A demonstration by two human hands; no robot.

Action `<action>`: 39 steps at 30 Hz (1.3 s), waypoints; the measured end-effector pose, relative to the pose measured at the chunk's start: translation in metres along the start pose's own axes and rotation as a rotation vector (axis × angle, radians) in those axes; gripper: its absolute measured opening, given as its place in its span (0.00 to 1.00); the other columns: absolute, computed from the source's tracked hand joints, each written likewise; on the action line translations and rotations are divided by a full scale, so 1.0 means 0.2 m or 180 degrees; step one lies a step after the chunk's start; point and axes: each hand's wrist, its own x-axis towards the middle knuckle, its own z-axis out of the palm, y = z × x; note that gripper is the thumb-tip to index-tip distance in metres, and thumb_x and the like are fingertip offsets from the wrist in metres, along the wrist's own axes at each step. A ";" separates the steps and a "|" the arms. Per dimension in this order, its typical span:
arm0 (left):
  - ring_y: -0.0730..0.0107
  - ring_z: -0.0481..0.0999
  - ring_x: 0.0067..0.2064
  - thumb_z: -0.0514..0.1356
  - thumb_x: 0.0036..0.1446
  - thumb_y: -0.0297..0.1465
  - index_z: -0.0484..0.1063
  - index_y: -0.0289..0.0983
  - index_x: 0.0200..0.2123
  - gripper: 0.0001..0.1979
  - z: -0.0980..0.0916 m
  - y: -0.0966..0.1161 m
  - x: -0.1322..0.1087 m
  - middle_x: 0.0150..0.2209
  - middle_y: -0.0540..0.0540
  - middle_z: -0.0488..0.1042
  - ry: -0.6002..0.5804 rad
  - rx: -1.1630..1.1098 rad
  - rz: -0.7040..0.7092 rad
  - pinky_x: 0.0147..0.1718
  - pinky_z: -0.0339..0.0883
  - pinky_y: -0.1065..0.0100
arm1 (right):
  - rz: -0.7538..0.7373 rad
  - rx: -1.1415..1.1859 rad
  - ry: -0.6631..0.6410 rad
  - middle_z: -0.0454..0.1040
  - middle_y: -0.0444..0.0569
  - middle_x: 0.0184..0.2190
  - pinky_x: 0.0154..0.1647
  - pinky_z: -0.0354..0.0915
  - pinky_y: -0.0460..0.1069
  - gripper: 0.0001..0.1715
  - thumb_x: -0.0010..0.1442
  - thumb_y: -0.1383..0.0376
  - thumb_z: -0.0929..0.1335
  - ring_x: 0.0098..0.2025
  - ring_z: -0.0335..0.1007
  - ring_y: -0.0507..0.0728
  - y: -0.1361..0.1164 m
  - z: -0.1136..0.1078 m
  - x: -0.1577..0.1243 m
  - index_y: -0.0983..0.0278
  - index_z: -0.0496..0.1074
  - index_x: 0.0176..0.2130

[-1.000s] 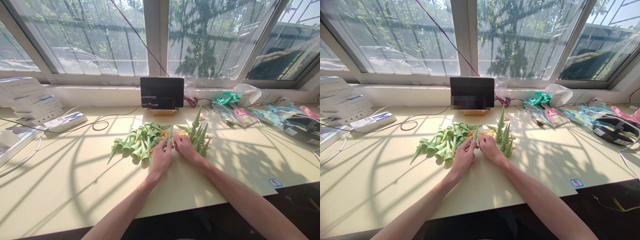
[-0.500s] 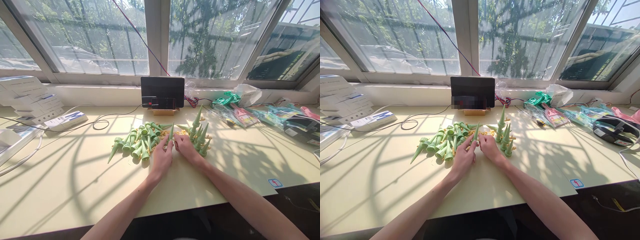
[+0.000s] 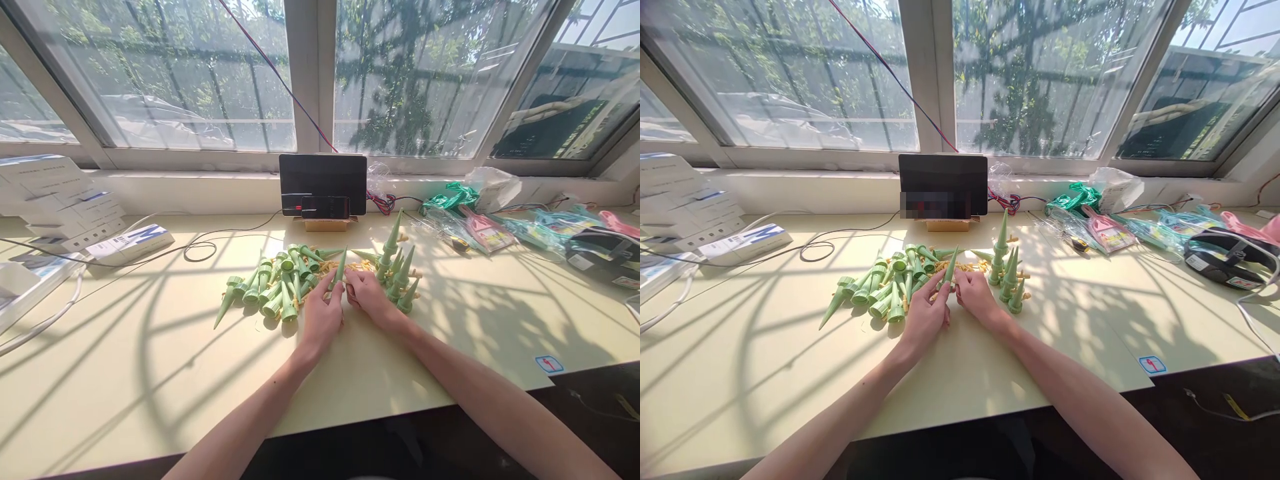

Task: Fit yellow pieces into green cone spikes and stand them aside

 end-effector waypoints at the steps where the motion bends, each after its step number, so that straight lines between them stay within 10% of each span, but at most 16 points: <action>1: 0.75 0.63 0.16 0.59 0.67 0.37 0.72 0.41 0.66 0.26 0.00 0.00 0.00 0.20 0.54 0.69 -0.0003 -0.0001 0.0017 0.18 0.63 0.71 | 0.0203 0.0221 -0.0060 0.49 0.39 0.13 0.19 0.46 0.49 0.30 0.68 0.51 0.63 0.17 0.47 0.51 0.00 0.00 0.00 0.58 0.53 0.19; 7: 0.73 0.62 0.17 0.60 0.66 0.38 0.71 0.41 0.68 0.28 -0.01 -0.01 -0.01 0.15 0.57 0.62 -0.0006 0.0057 0.0139 0.19 0.62 0.71 | 0.0629 0.0677 -0.0102 0.48 0.38 0.13 0.18 0.42 0.48 0.28 0.67 0.52 0.64 0.16 0.45 0.50 -0.01 0.01 0.00 0.58 0.53 0.19; 19: 0.69 0.75 0.29 0.55 0.67 0.40 0.79 0.42 0.59 0.23 -0.01 0.02 0.00 0.31 0.48 0.79 0.0051 0.0336 0.0423 0.30 0.71 0.69 | -0.0855 -0.1098 0.0366 0.57 0.43 0.16 0.27 0.53 0.52 0.32 0.70 0.50 0.61 0.22 0.52 0.54 0.00 -0.01 0.00 0.58 0.55 0.18; 31: 0.73 0.62 0.16 0.59 0.66 0.38 0.70 0.41 0.68 0.28 -0.01 0.00 -0.01 0.17 0.56 0.65 -0.0069 0.0075 0.0142 0.19 0.62 0.70 | 0.0700 0.0754 -0.0139 0.48 0.38 0.13 0.18 0.42 0.48 0.30 0.69 0.53 0.63 0.15 0.45 0.50 0.01 0.01 0.00 0.58 0.53 0.19; 39: 0.72 0.73 0.28 0.57 0.67 0.40 0.76 0.42 0.63 0.24 -0.01 0.01 0.00 0.37 0.46 0.82 0.0044 0.0356 0.0357 0.31 0.71 0.69 | -0.0554 -0.0666 0.0324 0.54 0.42 0.15 0.25 0.52 0.52 0.31 0.71 0.54 0.61 0.20 0.51 0.54 0.01 0.00 0.01 0.57 0.53 0.18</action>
